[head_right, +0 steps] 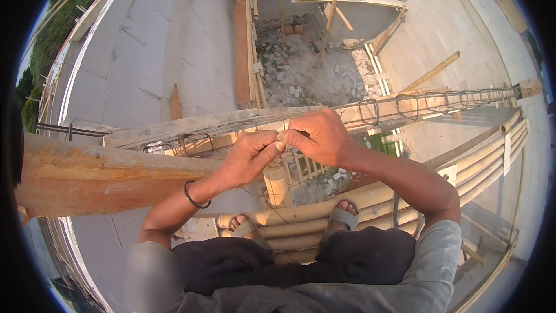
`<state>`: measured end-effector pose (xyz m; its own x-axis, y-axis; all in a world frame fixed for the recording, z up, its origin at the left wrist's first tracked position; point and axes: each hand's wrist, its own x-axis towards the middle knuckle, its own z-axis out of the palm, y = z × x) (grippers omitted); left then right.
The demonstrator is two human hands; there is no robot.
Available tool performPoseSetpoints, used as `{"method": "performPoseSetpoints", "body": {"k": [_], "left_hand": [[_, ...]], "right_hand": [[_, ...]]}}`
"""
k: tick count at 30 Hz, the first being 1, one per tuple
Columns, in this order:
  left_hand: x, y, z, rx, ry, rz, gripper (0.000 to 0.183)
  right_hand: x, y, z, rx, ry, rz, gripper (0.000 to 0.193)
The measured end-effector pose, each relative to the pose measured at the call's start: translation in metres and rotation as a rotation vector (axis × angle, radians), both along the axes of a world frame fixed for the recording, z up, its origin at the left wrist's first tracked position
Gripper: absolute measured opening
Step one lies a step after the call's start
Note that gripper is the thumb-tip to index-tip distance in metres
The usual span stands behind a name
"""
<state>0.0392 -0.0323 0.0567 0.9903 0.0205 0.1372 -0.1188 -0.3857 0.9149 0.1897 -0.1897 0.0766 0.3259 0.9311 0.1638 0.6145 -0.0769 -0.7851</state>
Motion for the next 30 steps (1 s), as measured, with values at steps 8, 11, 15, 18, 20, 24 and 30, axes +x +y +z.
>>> {"method": "performPoseSetpoints", "body": {"k": [8,11,15,18,20,24,30], "left_hand": [[0.007,-0.004,0.005,0.281,-0.008,0.165,0.018],[0.006,0.001,0.010,0.163,0.119,0.093,0.019],[0.005,0.007,0.012,0.197,0.168,0.085,0.020],[0.004,0.007,0.009,0.311,0.097,0.058,0.018],[0.004,0.005,0.006,0.373,-0.020,0.076,0.017],[0.005,0.010,0.004,0.269,0.066,-0.042,0.018],[0.001,0.031,0.006,-0.382,0.404,-0.272,0.026]], "right_hand": [[-0.010,0.004,-0.001,-0.217,0.221,-0.212,0.023],[-0.008,0.004,-0.003,0.150,-0.367,-0.079,0.023],[-0.003,0.005,-0.007,0.258,-0.619,0.051,0.030],[0.001,0.004,-0.008,0.097,-0.593,0.121,0.025],[0.007,0.005,-0.006,-0.301,-0.275,0.194,0.017],[0.015,0.007,0.001,-0.529,0.155,0.280,0.015],[0.014,-0.004,0.007,0.096,-0.269,0.431,0.025]]}}
